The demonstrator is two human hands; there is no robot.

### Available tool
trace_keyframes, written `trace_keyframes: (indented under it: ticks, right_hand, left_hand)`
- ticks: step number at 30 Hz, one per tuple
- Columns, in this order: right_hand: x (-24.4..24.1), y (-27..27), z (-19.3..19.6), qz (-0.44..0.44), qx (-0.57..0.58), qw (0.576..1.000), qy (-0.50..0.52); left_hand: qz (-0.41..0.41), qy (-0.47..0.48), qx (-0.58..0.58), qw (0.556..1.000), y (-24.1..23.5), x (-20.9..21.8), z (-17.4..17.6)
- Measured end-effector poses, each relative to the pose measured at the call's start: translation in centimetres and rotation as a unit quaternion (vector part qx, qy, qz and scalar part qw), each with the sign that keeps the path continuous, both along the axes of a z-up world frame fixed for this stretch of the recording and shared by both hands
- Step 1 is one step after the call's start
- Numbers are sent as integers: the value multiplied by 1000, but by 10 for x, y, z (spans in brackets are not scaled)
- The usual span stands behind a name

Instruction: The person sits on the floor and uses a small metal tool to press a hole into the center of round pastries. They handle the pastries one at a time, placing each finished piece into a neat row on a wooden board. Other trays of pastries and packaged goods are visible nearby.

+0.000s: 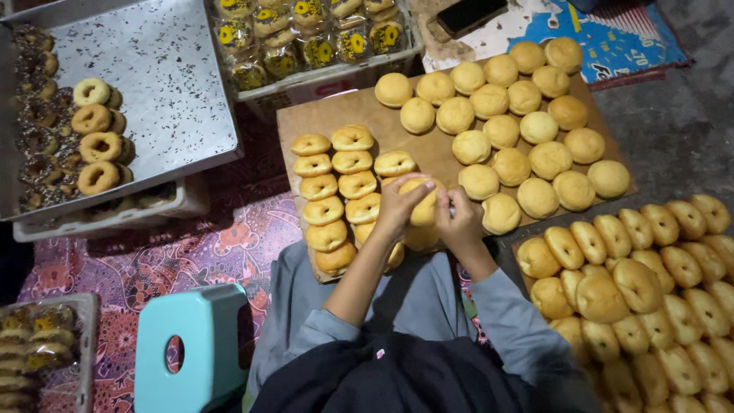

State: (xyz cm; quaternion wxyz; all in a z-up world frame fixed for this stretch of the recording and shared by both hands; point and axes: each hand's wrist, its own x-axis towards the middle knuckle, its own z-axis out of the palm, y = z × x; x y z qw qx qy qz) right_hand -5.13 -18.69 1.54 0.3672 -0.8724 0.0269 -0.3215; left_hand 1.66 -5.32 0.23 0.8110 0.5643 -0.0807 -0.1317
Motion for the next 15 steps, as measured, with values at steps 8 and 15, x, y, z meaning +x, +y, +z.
trace_keyframes:
  ticks: [8, 15]
  right_hand:
    - [-8, -13, 3, 57, 124, 990, 19]
    - [7, -7, -15, -42, -101, 991, -78]
  left_hand:
    - [-51, 189, -126, 973, -3, -9, 0]
    - [99, 209, -184, 955, -26, -30, -22]
